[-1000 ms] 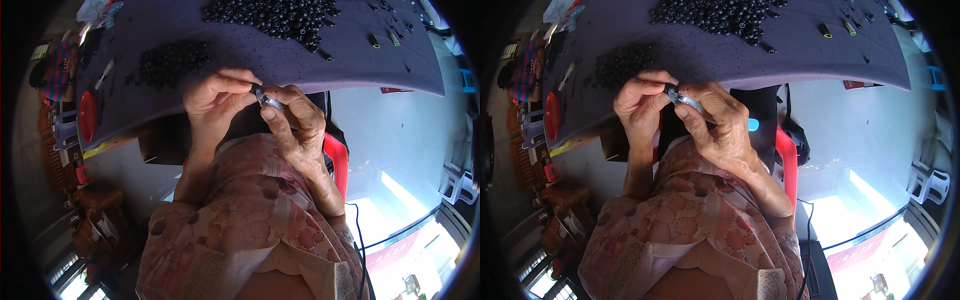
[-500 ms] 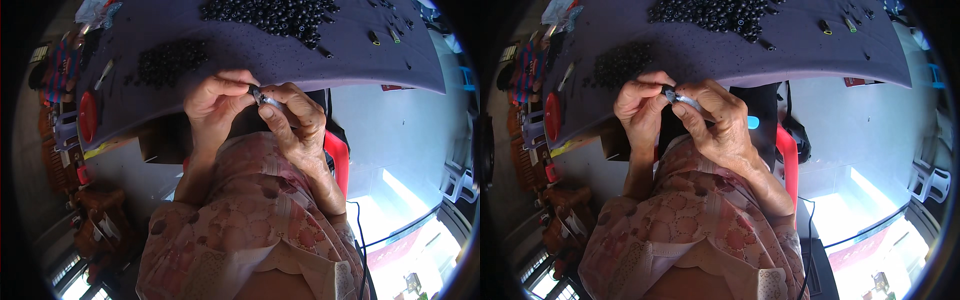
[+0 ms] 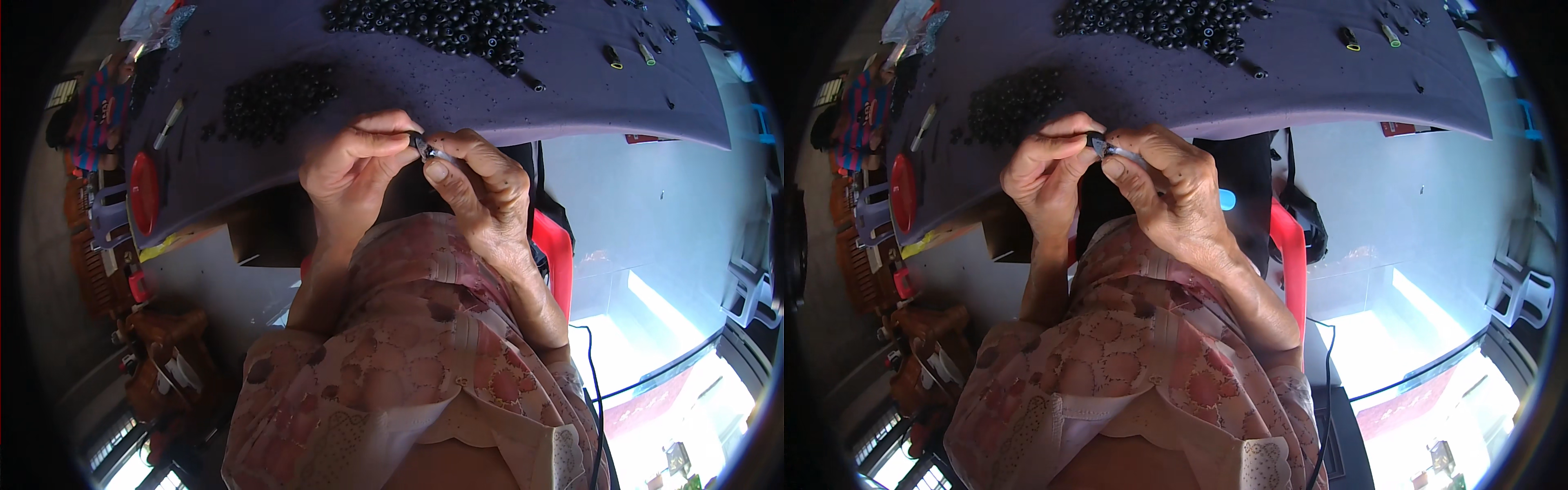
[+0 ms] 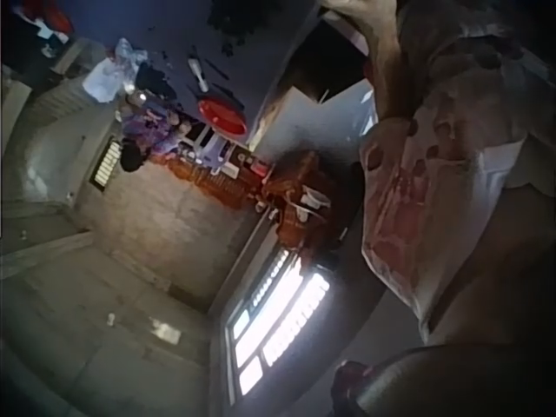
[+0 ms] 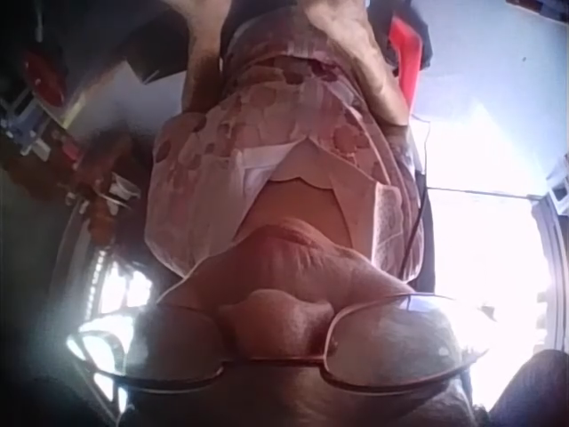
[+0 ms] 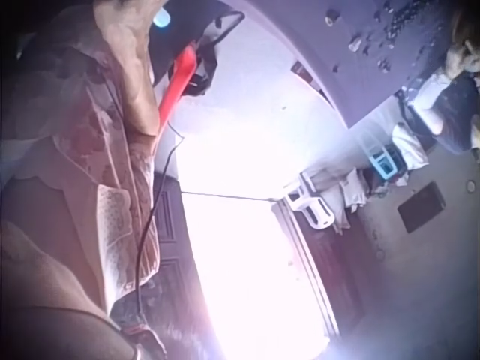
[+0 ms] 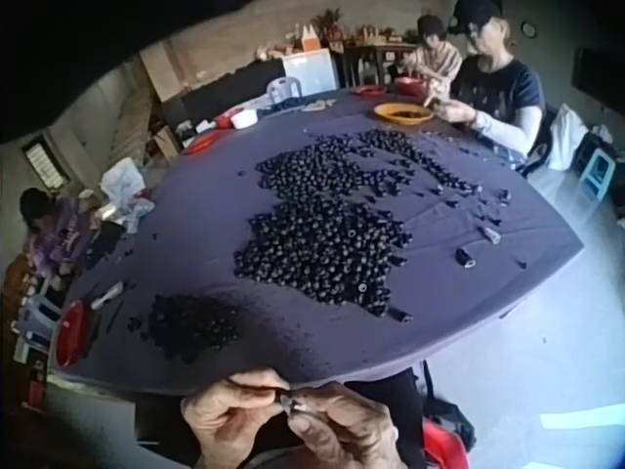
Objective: The person picks up black plastic pieces one at a time and trims excess material from each piece using a utility knife.
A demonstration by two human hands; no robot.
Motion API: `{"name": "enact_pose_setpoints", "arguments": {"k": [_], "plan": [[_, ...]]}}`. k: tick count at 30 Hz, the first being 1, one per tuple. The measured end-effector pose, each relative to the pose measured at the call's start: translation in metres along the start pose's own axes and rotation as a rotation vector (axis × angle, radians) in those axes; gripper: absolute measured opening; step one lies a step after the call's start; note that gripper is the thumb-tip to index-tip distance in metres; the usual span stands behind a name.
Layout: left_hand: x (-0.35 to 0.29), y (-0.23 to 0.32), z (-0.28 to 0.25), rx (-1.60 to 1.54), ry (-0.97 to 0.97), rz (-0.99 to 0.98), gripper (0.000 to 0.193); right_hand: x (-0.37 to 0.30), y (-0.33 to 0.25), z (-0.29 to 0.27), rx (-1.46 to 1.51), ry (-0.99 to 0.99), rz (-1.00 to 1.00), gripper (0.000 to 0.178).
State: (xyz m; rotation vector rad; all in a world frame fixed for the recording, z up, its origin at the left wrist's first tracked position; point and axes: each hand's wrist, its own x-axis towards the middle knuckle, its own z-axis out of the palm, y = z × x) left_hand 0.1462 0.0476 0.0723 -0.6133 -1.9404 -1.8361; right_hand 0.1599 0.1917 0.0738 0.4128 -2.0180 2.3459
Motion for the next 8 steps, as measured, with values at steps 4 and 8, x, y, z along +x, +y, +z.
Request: {"name": "enact_pose_setpoints", "arguments": {"k": [4, 8], "plan": [[0.002, 0.0003, 0.007, 0.166, -0.003, 0.093, 0.016, 0.0022, 0.0017, -0.0019, 0.118, 0.026, 0.134, 0.016], [-0.0004, -0.0048, 0.0098, 0.023, 0.056, 0.009, 0.016, 0.0015, 0.004, -0.0016, 0.1, 0.039, 0.167, 0.017]]}}
